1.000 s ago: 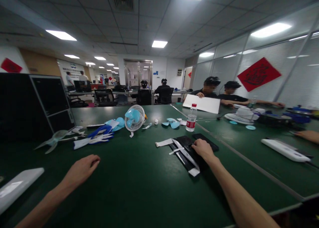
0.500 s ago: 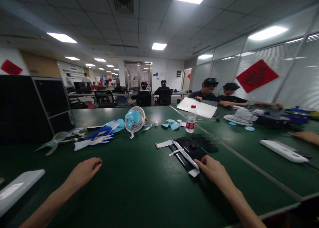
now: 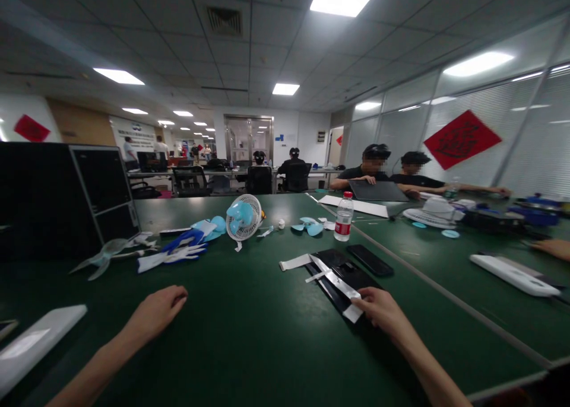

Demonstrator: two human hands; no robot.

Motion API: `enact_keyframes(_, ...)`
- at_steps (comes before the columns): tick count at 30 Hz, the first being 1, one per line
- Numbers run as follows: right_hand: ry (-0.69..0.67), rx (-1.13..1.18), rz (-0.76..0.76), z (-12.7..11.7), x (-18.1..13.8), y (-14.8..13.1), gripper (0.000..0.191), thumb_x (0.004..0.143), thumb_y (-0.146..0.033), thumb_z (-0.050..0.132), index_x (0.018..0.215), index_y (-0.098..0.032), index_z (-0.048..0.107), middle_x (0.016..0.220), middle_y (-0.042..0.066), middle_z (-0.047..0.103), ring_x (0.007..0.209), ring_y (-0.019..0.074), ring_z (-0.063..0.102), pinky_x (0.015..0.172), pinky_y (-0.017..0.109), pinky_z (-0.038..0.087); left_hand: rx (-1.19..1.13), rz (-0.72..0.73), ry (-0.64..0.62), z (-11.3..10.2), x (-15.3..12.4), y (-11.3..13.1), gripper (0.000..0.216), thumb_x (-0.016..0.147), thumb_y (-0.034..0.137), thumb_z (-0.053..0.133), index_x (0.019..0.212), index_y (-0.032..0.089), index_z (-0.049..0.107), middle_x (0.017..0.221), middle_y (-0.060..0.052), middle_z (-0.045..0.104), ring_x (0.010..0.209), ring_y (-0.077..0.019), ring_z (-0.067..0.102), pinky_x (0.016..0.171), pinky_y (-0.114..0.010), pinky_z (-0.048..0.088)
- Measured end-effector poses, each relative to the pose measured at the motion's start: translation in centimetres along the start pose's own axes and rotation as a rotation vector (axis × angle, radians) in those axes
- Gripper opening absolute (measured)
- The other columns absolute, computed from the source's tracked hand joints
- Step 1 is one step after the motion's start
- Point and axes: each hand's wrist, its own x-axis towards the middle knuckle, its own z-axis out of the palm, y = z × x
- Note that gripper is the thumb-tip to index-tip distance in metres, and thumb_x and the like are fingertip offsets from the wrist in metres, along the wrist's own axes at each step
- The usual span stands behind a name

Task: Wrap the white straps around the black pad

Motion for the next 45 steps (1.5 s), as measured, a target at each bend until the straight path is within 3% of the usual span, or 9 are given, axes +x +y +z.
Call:
enact_keyframes(6, 0.025, 0.219, -0.130, -1.3, -1.4, -2.6, 0.036, 0.066, -0.047, 0.062, 0.082, -0.015, 0.065, 0.065, 0.003, 0.059, 0.050, 0.0108, 0.047, 0.041, 0.021, 0.033, -0.001, 0.009, -0.003, 0.0, -0.1, 0.1, 0.035, 0.087, 0.038, 0.037, 0.107, 0.022, 0.062, 0.107, -0.006, 0.065, 0.097, -0.0207, 0.061, 0.083, -0.033, 0.048)
enact_keyframes(10, 0.162, 0.175, -0.239, -1.8, 0.7, -5.4, 0.038, 0.073, -0.048, 0.056, 0.088, -0.014, 0.063, 0.067, 0.005, 0.061, 0.050, 0.0118, 0.049, 0.043, 0.023, 0.035, -0.005, 0.013, 0.000, 0.1, -0.1, 0.0, 0.036, 0.087, 0.039, 0.038, 0.107, 0.022, 0.062, 0.107, -0.006, 0.065, 0.096, -0.0210, 0.061, 0.083, -0.034, 0.048)
enact_keyframes(16, 0.545, -0.421, -0.450, 0.8, 9.0, -10.2, 0.028, 0.086, -0.033, 0.047, 0.097, -0.014, 0.065, 0.095, 0.012, 0.066, 0.084, 0.0218, 0.061, 0.073, 0.029, 0.044, -0.014, 0.012, 0.000, 0.0, -0.1, -0.1, 0.033, 0.087, 0.036, 0.040, 0.106, 0.021, 0.062, 0.107, -0.006, 0.065, 0.097, -0.0201, 0.061, 0.084, -0.033, 0.047)
enact_keyframes(21, 0.435, -0.822, -0.402, 4.6, 14.0, -12.3, 0.033, 0.093, -0.018, 0.033, 0.111, -0.011, 0.060, 0.113, 0.020, 0.057, 0.091, 0.0237, 0.062, 0.075, 0.032, 0.045, -0.015, -0.035, -0.029, 0.0, 0.0, -0.3, 0.033, 0.088, 0.035, 0.040, 0.110, 0.022, 0.061, 0.112, -0.006, 0.064, 0.101, -0.0204, 0.060, 0.086, -0.033, 0.047)
enact_keyframes(25, 0.246, -0.923, -0.432, 7.6, 15.4, -11.7, 0.035, 0.091, -0.008, 0.031, 0.105, -0.006, 0.063, 0.110, 0.022, 0.058, 0.092, 0.0262, 0.063, 0.074, 0.034, 0.046, -0.019, -0.040, -0.024, 0.3, 0.3, -0.8, 0.032, 0.088, 0.035, 0.040, 0.108, 0.022, 0.062, 0.111, -0.006, 0.064, 0.102, -0.0202, 0.060, 0.088, -0.034, 0.046)
enact_keyframes(30, 0.157, -0.920, -0.460, 9.1, 15.5, -10.7, 0.025, 0.090, -0.022, 0.047, 0.101, -0.008, 0.065, 0.109, 0.021, 0.060, 0.092, 0.0273, 0.064, 0.074, 0.034, 0.046, -0.040, -0.041, -0.023, 0.5, 0.4, -1.0, 0.032, 0.087, 0.037, 0.040, 0.108, 0.023, 0.061, 0.110, -0.006, 0.064, 0.099, -0.0202, 0.060, 0.086, -0.034, 0.047)
enact_keyframes(35, 0.222, -0.856, -0.442, 5.7, 14.3, -8.6, 0.030, 0.091, -0.032, 0.045, 0.107, -0.013, 0.061, 0.108, 0.017, 0.061, 0.096, 0.0260, 0.062, 0.074, 0.032, 0.045, -0.036, -0.022, -0.021, 0.4, 0.2, -0.4, 0.035, 0.087, 0.037, 0.039, 0.109, 0.022, 0.061, 0.109, -0.006, 0.064, 0.099, -0.0204, 0.060, 0.086, -0.034, 0.047)
enact_keyframes(40, 0.166, -0.837, -0.234, 1.2, 12.3, -4.8, 0.027, 0.086, -0.035, 0.050, 0.092, -0.013, 0.063, 0.101, 0.015, 0.064, 0.092, 0.0251, 0.062, 0.070, 0.030, 0.044, -0.042, -0.003, -0.020, 0.5, 0.2, 0.0, 0.033, 0.086, 0.037, 0.040, 0.108, 0.023, 0.062, 0.108, -0.005, 0.064, 0.097, -0.0201, 0.060, 0.086, -0.034, 0.047)
enact_keyframes(45, 0.125, -0.781, -0.187, 0.0, 11.0, -2.4, 0.023, 0.085, -0.035, 0.051, 0.092, -0.016, 0.062, 0.102, 0.011, 0.065, 0.094, 0.0240, 0.062, 0.068, 0.029, 0.043, -0.052, -0.004, -0.035, 0.8, 0.2, 0.0, 0.034, 0.086, 0.037, 0.041, 0.109, 0.024, 0.062, 0.110, -0.005, 0.064, 0.100, -0.0212, 0.060, 0.087, -0.035, 0.047)
